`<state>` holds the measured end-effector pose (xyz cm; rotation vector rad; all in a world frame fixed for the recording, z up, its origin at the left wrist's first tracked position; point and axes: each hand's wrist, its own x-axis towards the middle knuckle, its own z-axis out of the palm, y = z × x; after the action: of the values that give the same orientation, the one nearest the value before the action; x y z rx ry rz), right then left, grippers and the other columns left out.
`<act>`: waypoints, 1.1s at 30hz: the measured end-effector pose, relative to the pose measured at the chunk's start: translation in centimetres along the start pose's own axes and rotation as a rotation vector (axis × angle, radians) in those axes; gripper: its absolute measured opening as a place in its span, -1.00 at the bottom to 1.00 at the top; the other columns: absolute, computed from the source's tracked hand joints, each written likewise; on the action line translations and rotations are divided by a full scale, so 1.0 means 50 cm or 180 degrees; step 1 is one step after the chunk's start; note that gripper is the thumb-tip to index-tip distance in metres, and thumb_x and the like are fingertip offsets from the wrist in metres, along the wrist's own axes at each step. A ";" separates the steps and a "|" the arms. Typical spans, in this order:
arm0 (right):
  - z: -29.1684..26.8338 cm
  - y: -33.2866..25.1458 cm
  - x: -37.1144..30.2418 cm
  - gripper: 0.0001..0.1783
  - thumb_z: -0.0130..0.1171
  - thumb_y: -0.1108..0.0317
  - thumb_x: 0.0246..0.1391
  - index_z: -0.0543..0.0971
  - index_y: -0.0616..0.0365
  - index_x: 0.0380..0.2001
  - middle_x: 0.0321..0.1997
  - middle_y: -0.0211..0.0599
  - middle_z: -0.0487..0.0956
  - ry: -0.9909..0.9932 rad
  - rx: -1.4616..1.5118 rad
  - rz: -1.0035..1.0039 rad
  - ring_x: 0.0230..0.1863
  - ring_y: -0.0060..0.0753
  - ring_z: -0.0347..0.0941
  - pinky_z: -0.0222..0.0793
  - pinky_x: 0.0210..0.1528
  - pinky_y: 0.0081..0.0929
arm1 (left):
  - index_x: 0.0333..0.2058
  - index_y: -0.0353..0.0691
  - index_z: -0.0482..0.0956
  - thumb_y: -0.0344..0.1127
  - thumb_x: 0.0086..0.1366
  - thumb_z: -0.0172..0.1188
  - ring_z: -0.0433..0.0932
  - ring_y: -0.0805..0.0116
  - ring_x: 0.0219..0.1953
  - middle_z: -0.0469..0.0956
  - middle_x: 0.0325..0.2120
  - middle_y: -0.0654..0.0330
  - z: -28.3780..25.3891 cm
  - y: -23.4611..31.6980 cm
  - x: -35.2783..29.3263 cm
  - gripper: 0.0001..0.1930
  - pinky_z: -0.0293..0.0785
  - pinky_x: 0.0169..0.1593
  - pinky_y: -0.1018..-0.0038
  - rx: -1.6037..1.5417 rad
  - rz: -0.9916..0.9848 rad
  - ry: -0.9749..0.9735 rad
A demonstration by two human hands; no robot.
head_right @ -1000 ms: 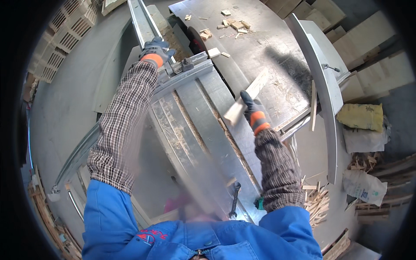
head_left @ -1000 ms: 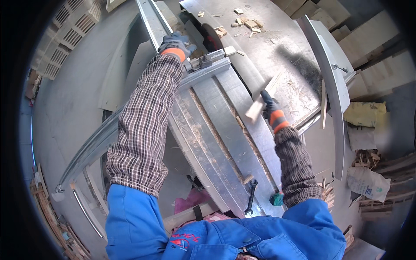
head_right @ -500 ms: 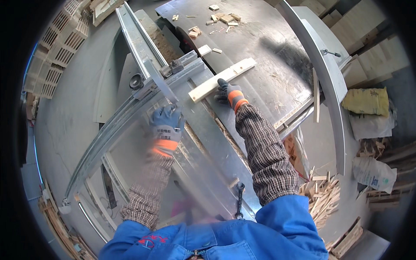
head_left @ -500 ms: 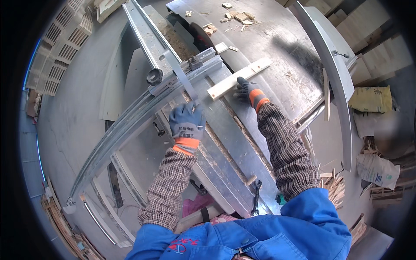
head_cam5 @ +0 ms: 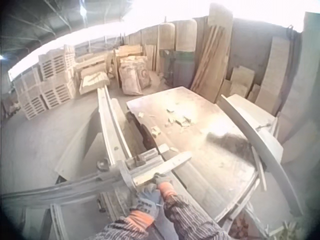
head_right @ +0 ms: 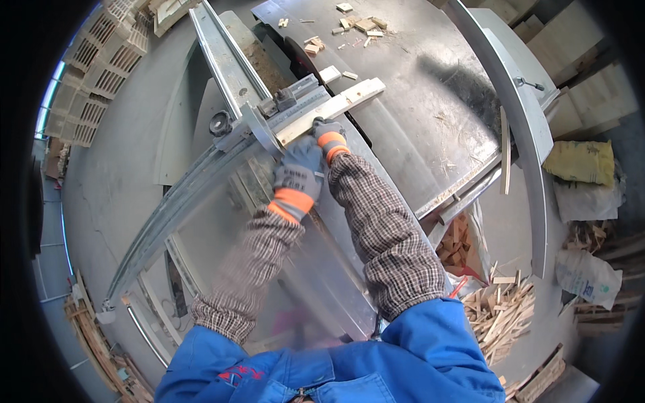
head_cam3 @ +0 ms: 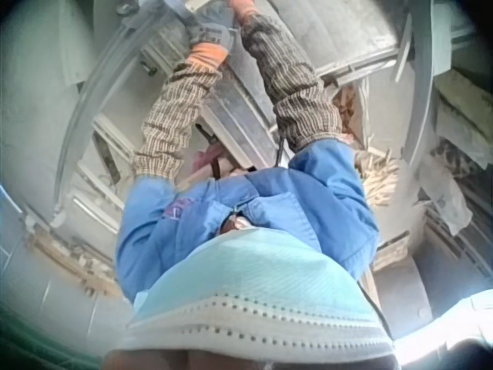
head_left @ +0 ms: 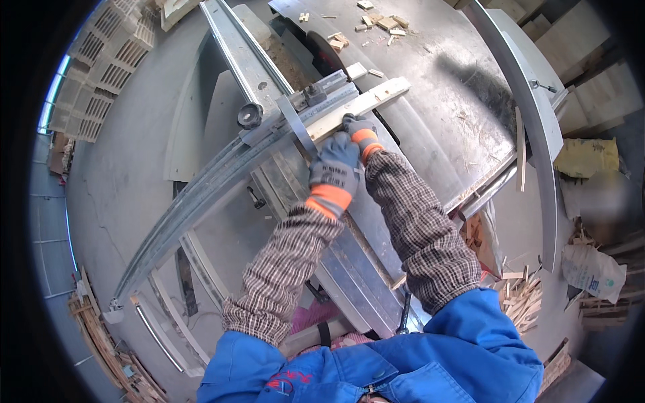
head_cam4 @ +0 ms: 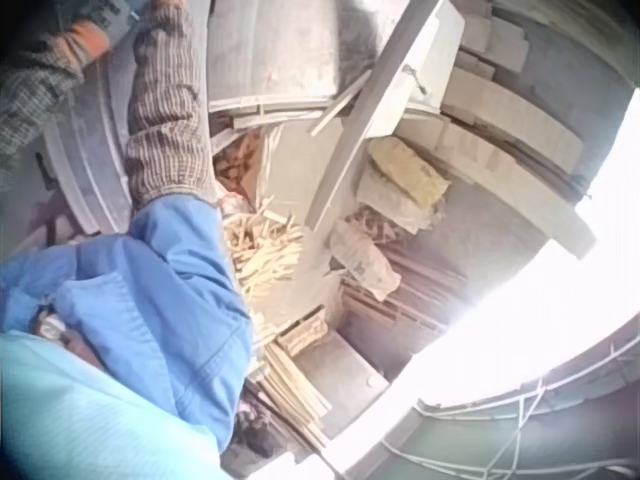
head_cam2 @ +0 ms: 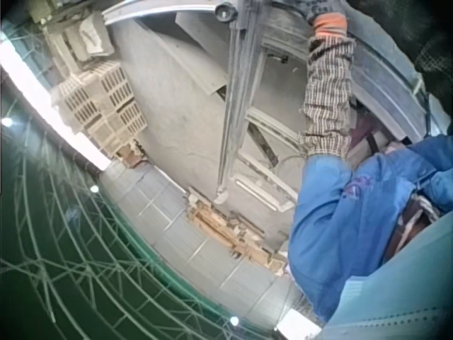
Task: The person repeatedly picks up small wooden planks, places them on a table saw, and cuts them into smaller pieces. The cut pieces are then placed into a large sack on the floor.
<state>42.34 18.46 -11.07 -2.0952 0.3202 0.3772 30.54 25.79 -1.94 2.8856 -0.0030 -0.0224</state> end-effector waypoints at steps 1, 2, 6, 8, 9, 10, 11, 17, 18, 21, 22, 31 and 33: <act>-0.023 0.074 0.062 -0.42 0.09 -0.16 0.10 0.67 0.13 -0.13 -0.13 0.09 0.65 -0.0036 0.0204 -0.0089 -0.06 0.12 0.58 0.44 0.01 -0.12 | -0.17 -0.20 0.57 -0.35 0.23 0.08 0.48 -0.02 -0.01 0.51 -0.08 0.05 -0.010 0.040 0.037 -0.78 0.50 -0.02 0.21 -0.0344 0.0605 0.0401; -0.062 0.145 0.127 -0.41 0.11 -0.16 0.09 0.67 0.16 -0.14 -0.16 0.07 0.66 -0.0033 0.0409 -0.0198 -0.09 0.08 0.60 0.44 -0.02 -0.14 | -0.13 -0.21 0.52 -0.40 0.22 0.05 0.43 -0.04 0.07 0.45 0.04 0.03 -0.033 0.100 0.070 -0.76 0.46 0.06 0.20 -0.0107 0.0598 0.0025; -0.059 0.106 0.097 -0.42 0.11 -0.16 0.12 0.68 0.14 -0.12 -0.09 -0.11 0.68 -0.0636 0.1607 0.0250 -0.01 -0.15 0.59 0.42 0.05 -0.30 | 0.11 -0.24 0.25 -0.39 0.15 0.15 0.30 -0.09 0.19 0.13 0.27 -0.02 0.047 0.033 0.131 -0.47 0.39 0.20 0.17 0.0343 0.0090 0.0531; -0.094 0.113 0.101 -0.42 0.06 -0.16 0.16 0.67 0.14 -0.11 -0.04 -0.03 0.66 -0.0380 0.1309 0.0246 0.02 -0.06 0.57 0.41 0.08 -0.27 | 0.18 -0.23 0.19 -0.38 0.12 0.22 0.29 -0.03 0.22 0.09 0.29 0.02 0.050 0.064 0.155 -0.36 0.45 0.16 0.18 0.0415 -0.0276 0.0290; -0.088 0.071 0.073 -0.42 0.04 -0.16 0.17 0.67 0.13 -0.10 -0.03 0.00 0.64 -0.0299 0.0596 0.0173 0.03 0.00 0.56 0.41 0.09 -0.23 | 0.20 -0.23 0.18 -0.37 0.12 0.23 0.28 -0.01 0.24 0.07 0.30 0.04 0.056 0.035 0.166 -0.33 0.46 0.15 0.20 0.0467 -0.0376 0.0311; -0.086 0.037 0.050 -0.42 0.02 -0.16 0.18 0.66 0.12 -0.09 -0.03 0.04 0.63 -0.0160 -0.0115 0.0105 0.04 0.06 0.55 0.40 0.11 -0.20 | 0.23 -0.23 0.16 -0.35 0.13 0.24 0.27 0.02 0.26 0.06 0.31 0.06 0.065 0.017 0.182 -0.31 0.48 0.13 0.22 0.0494 -0.0423 0.0330; -0.083 0.031 0.045 -0.43 0.01 -0.16 0.18 0.66 0.09 -0.08 -0.01 0.10 0.60 -0.0059 -0.0084 0.0194 0.06 0.15 0.51 0.38 0.13 -0.15 | 0.30 -0.23 0.09 -0.33 0.21 0.17 0.26 0.07 0.29 0.02 0.35 0.07 0.011 0.046 0.188 -0.29 0.45 0.18 0.28 0.0763 -0.0649 -0.0505; -0.110 0.030 0.046 -0.45 0.12 -0.15 0.13 0.65 0.03 -0.04 -0.04 -0.02 0.64 0.0025 -0.0001 0.0201 0.03 0.02 0.54 0.42 0.07 -0.21 | 0.34 -0.17 0.10 -0.33 0.29 0.05 0.50 0.14 0.09 0.07 0.38 0.05 0.044 0.052 0.229 -0.35 0.60 -0.04 0.19 0.1011 -0.0470 -0.0327; -0.114 0.029 0.051 -0.48 0.18 -0.13 0.11 0.66 0.00 -0.03 -0.06 -0.07 0.66 -0.0024 0.0052 0.0186 -0.01 -0.10 0.58 0.42 0.03 -0.27 | 0.34 -0.18 0.10 -0.33 0.29 0.05 0.54 0.13 0.05 0.09 0.37 0.04 0.045 0.049 0.240 -0.35 0.61 -0.08 0.18 0.1005 -0.0446 -0.0244; -0.118 0.013 0.040 -0.39 0.01 -0.21 0.15 0.65 0.06 -0.04 0.01 0.02 0.61 -0.0136 -0.0323 0.0025 0.08 0.09 0.51 0.39 0.14 -0.17 | 0.30 -0.15 0.15 -0.37 0.28 0.05 0.61 0.13 -0.07 0.18 0.31 -0.01 0.064 0.023 0.262 -0.39 0.63 -0.15 0.19 0.1040 -0.0414 -0.0111; -0.120 0.004 0.033 -0.36 -0.04 -0.22 0.17 0.65 0.09 -0.04 0.04 0.05 0.59 -0.0155 -0.0448 -0.0038 0.11 0.14 0.48 0.37 0.17 -0.15 | 0.29 -0.15 0.15 -0.38 0.27 0.05 0.62 0.13 -0.08 0.20 0.29 -0.02 0.071 0.010 0.267 -0.40 0.64 -0.15 0.19 0.1012 -0.0402 -0.0109; -0.283 -0.007 0.047 -0.58 0.29 -0.03 -0.01 0.64 0.00 -0.17 0.01 -0.13 0.62 0.0483 -0.1461 -0.0704 0.05 0.02 0.52 0.45 0.06 -0.20 | 0.30 -0.18 0.08 -0.27 0.20 0.27 0.43 0.16 0.16 0.12 0.26 0.05 0.129 -0.055 0.283 -0.25 0.59 -0.02 0.31 0.1317 -0.0189 0.0077; -0.327 0.013 0.096 -0.48 0.26 0.01 0.01 0.54 -0.09 0.04 0.12 -0.14 0.56 0.1044 -0.1974 -0.1299 0.11 -0.02 0.50 0.43 0.09 -0.18 | 0.32 -0.17 0.05 -0.28 0.21 0.27 0.43 0.22 0.18 0.11 0.27 0.06 0.128 -0.033 0.296 -0.22 0.64 -0.08 0.31 0.1562 -0.0031 0.0040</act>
<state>48.80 3.77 -5.22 -2.7607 -0.0579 -0.1399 45.23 25.71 -8.78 3.3766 0.0094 -0.0059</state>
